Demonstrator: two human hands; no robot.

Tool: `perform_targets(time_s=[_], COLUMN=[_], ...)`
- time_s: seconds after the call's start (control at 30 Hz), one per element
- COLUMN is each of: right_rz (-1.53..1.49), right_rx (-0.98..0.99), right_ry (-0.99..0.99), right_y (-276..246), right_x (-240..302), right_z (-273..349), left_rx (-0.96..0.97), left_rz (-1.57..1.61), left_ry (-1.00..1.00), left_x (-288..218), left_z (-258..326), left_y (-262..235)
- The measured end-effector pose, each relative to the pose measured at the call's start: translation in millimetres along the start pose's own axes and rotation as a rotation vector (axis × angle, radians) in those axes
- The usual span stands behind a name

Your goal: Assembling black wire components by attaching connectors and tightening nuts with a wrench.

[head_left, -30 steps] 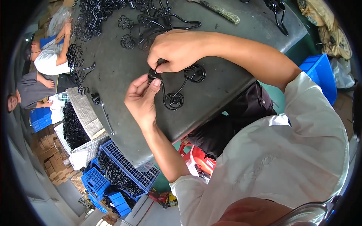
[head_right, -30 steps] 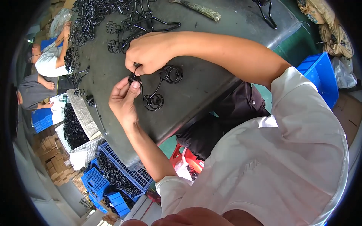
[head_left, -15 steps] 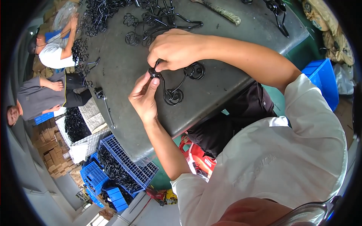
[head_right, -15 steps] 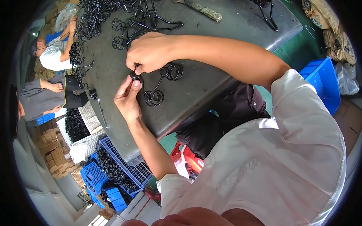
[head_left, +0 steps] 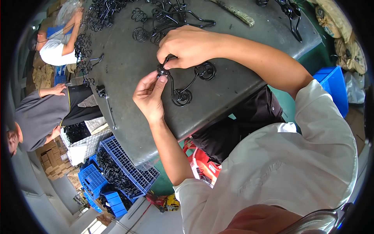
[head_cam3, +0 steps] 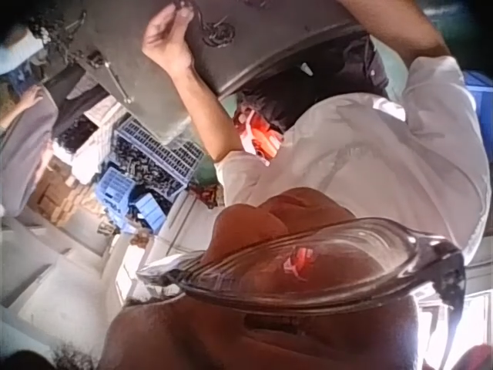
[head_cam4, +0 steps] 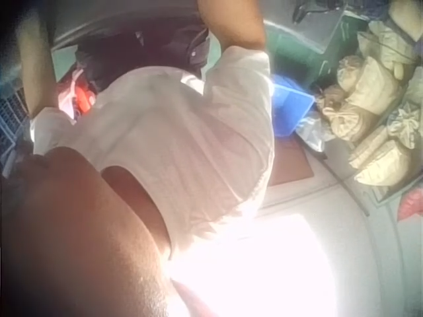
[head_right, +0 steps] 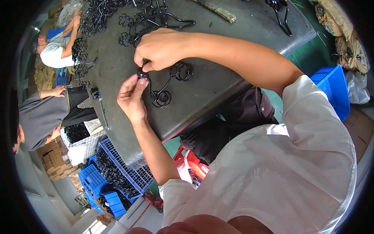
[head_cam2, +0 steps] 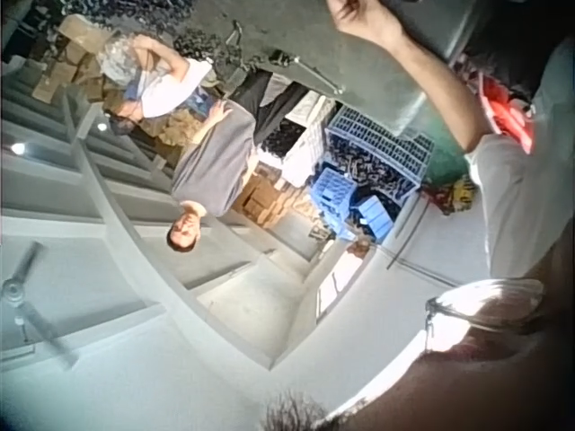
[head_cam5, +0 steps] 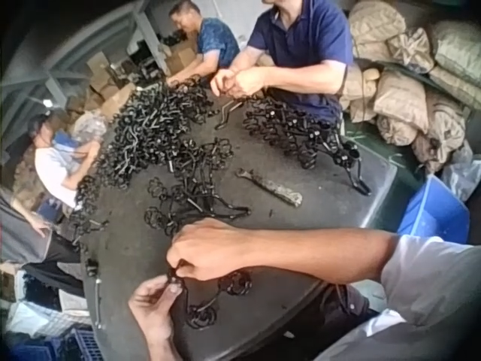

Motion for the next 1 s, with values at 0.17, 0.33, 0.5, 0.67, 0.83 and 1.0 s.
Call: perform_targets(time_s=[0.17, 0.33, 0.5, 0.67, 0.83, 1.0], right_rz=[0.097, 0.209, 0.268, 0.183, 0.184, 0.190], right_rx=[0.012, 0.026, -0.019, 0.012, 0.014, 0.032], right_ry=[-0.062, -0.103, -0.194, -0.117, -0.120, -0.103], right_y=[-1.6, -1.9, 1.2, -1.5, -1.6, -3.3], right_x=[5.0, 8.6, 5.0, 7.0, 6.9, 8.3], right_z=[1.2, 1.5, 0.8, 1.1, 1.3, 1.2], left_rx=[-0.005, 0.003, 0.032, 0.013, 0.010, -0.010], left_rz=[-0.086, -0.101, -0.118, -0.132, -0.132, -0.204], left_ry=[0.062, 0.077, 0.068, 0.097, 0.119, 0.083], left_x=[-0.6, -2.6, -3.7, -6.8, -16.0, -12.6], left_z=[2.2, 4.4, 4.8, 6.6, 10.1, 5.6], left_y=[1.7, 2.1, 5.3, 7.5, 19.6, 19.7])
Point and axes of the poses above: each hand's wrist, its own z-axis away from the middle knuckle, its own y-axis out of the palm, x = y × z, the point moved 2 cm from there along -z, towards the middle knuckle, and after that the axes turned 6 degrees about x, right-handed, at the moved point
